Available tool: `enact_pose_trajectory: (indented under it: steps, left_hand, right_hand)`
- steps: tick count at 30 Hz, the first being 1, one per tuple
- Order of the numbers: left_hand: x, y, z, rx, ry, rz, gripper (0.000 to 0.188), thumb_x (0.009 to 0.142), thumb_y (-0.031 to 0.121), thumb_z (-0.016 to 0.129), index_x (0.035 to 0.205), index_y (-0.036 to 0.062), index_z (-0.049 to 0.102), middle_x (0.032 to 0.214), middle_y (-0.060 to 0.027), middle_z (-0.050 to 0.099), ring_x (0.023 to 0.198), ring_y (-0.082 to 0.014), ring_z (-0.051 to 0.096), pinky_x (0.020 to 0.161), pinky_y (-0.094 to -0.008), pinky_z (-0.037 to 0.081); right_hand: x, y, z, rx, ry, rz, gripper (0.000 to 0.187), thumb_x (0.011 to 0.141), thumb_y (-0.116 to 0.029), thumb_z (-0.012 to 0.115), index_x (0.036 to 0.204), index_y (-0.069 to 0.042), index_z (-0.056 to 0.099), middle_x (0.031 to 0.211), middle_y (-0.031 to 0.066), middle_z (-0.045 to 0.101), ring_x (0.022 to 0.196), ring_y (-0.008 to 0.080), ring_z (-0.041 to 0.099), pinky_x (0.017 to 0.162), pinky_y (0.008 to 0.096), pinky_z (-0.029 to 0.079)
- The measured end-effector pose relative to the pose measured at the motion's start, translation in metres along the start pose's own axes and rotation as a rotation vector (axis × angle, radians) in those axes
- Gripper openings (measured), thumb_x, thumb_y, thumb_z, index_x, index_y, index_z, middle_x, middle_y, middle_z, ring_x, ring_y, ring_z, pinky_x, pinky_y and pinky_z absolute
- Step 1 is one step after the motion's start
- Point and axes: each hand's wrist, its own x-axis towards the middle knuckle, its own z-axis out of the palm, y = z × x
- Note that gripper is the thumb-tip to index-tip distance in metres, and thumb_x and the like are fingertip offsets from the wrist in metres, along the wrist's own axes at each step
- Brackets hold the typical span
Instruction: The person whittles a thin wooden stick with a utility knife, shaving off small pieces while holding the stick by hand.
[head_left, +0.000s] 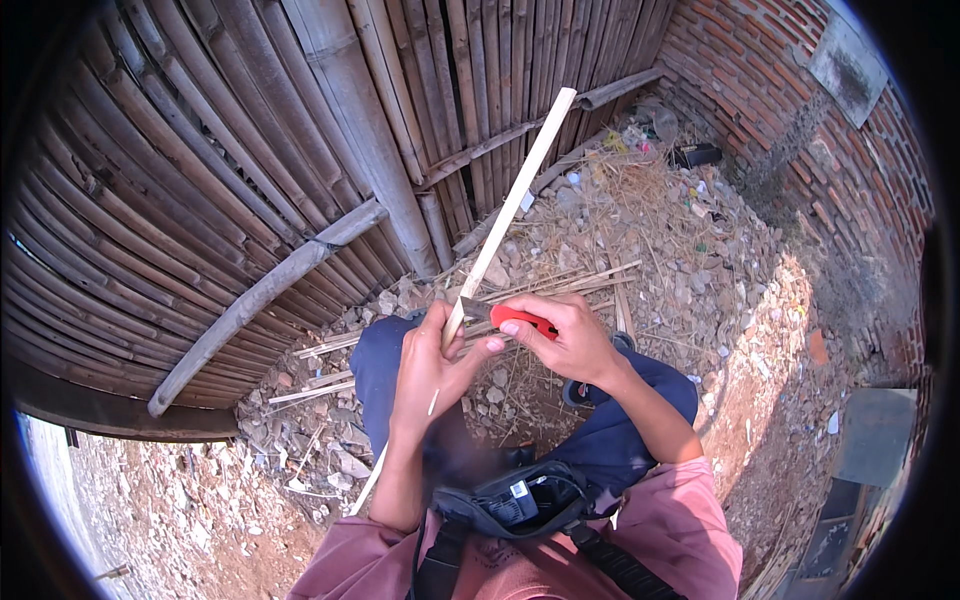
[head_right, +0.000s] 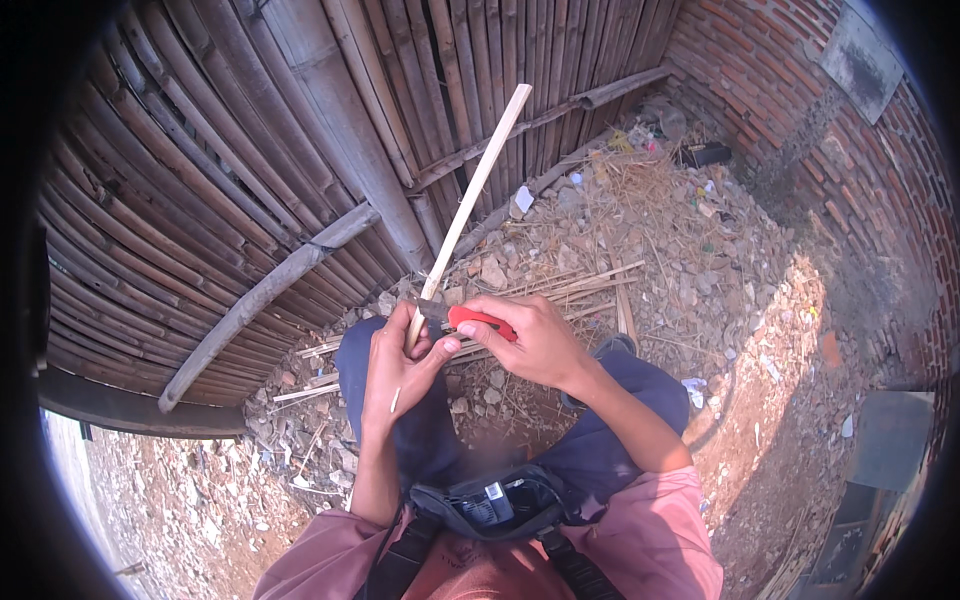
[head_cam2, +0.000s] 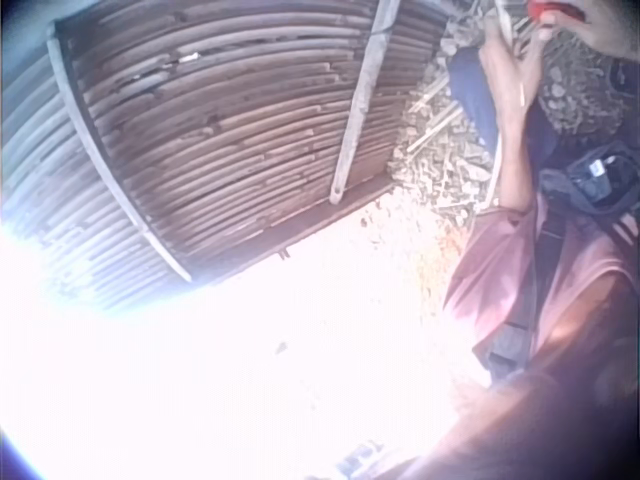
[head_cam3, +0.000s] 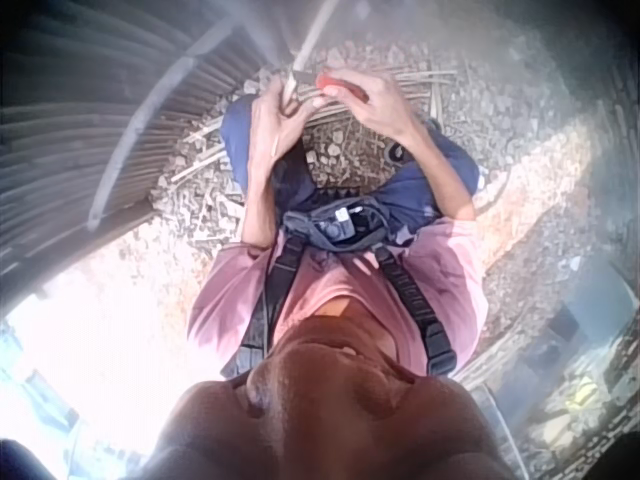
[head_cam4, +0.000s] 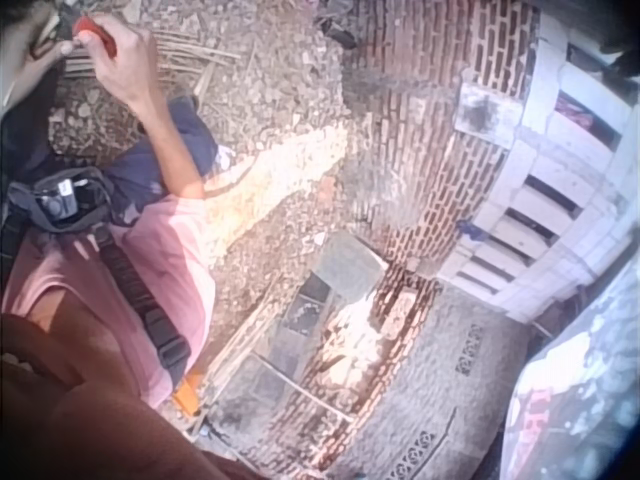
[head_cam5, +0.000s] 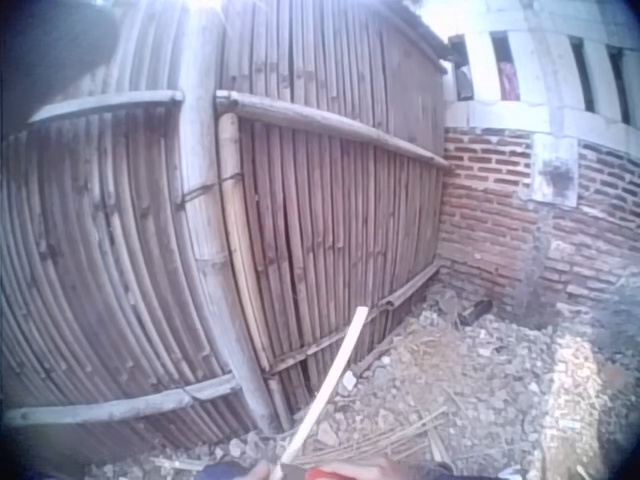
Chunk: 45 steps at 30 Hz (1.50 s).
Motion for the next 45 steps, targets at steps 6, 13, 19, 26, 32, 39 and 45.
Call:
enact_pose_trajectory:
  steps: [6, 13, 19, 26, 32, 39, 45]
  left_hand:
    - [-0.003, 0.011, -0.002, -0.065, -0.064, 0.003, 0.037, 0.089, 0.018, 0.09, 0.104, -0.0022, 0.063, 0.077, -0.0007, 0.058, 0.074, -0.0038, 0.046, 0.063, -0.0255, 0.044]
    - [-0.004, 0.003, 0.001, -0.171, -0.034, 0.025, 0.033, 0.088, 0.021, 0.09, 0.1, 0.001, 0.067, 0.072, 0.0024, 0.05, 0.068, -0.0049, 0.041, 0.059, -0.0267, 0.037]
    - [-0.004, 0.001, 0.007, -0.135, 0.044, 0.057, 0.031, 0.089, 0.022, 0.089, 0.103, 0.0015, 0.07, 0.068, 0.0037, 0.048, 0.063, -0.0052, 0.039, 0.056, -0.0262, 0.035]
    - [-0.005, -0.003, 0.018, 0.029, 0.162, 0.064, 0.037, 0.091, 0.023, 0.087, 0.086, -0.0035, 0.062, 0.065, -0.0102, 0.059, 0.058, -0.0095, 0.05, 0.057, -0.0307, 0.047]
    - [-0.006, 0.007, 0.018, 0.199, 0.189, -0.055, 0.042, 0.09, 0.036, 0.088, 0.091, -0.0026, 0.071, 0.058, -0.0095, 0.054, 0.051, -0.0154, 0.05, 0.054, -0.0344, 0.046]
    - [-0.004, 0.004, 0.01, 0.201, 0.116, -0.034, 0.051, 0.088, 0.039, 0.089, 0.099, -0.0046, 0.066, 0.062, -0.0109, 0.054, 0.055, -0.018, 0.053, 0.057, -0.0373, 0.048]
    - [-0.003, 0.005, 0.0, -0.015, -0.005, 0.058, 0.047, 0.09, 0.026, 0.089, 0.109, -0.0033, 0.058, 0.086, -0.0124, 0.064, 0.077, -0.0125, 0.06, 0.068, -0.0331, 0.049]
  right_hand:
    - [0.0, 0.007, 0.009, -0.047, -0.015, -0.077, 0.024, 0.099, -0.022, 0.074, 0.117, -0.006, 0.075, 0.098, 0.0167, 0.079, 0.083, 0.0348, 0.078, 0.073, 0.0413, 0.06]
    - [0.002, 0.006, 0.007, -0.049, -0.063, -0.059, 0.024, 0.099, -0.021, 0.074, 0.117, -0.005, 0.076, 0.095, 0.016, 0.079, 0.081, 0.0341, 0.078, 0.071, 0.0402, 0.06]
    - [0.003, -0.003, 0.009, -0.049, 0.048, -0.1, 0.024, 0.098, -0.02, 0.074, 0.115, -0.003, 0.076, 0.092, 0.0174, 0.078, 0.079, 0.0339, 0.077, 0.069, 0.0397, 0.059]
    - [0.003, -0.011, 0.009, -0.015, 0.044, 0.04, 0.024, 0.097, -0.016, 0.075, 0.113, 0.002, 0.076, 0.091, 0.019, 0.078, 0.077, 0.0309, 0.077, 0.071, 0.0363, 0.058]
    - [-0.001, -0.014, 0.016, -0.044, 0.205, 0.049, 0.026, 0.1, -0.018, 0.074, 0.115, 0.003, 0.075, 0.088, 0.0157, 0.077, 0.071, 0.0204, 0.072, 0.067, 0.0326, 0.054]
    - [0.002, -0.001, -0.001, 0.058, 0.321, 0.115, 0.029, 0.101, -0.024, 0.075, 0.115, 0.002, 0.075, 0.09, 0.0151, 0.076, 0.073, 0.0213, 0.072, 0.068, 0.0321, 0.054]
    - [0.001, -0.001, 0.004, -0.226, 0.027, -0.099, 0.029, 0.094, -0.021, 0.079, 0.116, -0.003, 0.076, 0.103, 0.0167, 0.08, 0.087, 0.0323, 0.078, 0.077, 0.0394, 0.061]
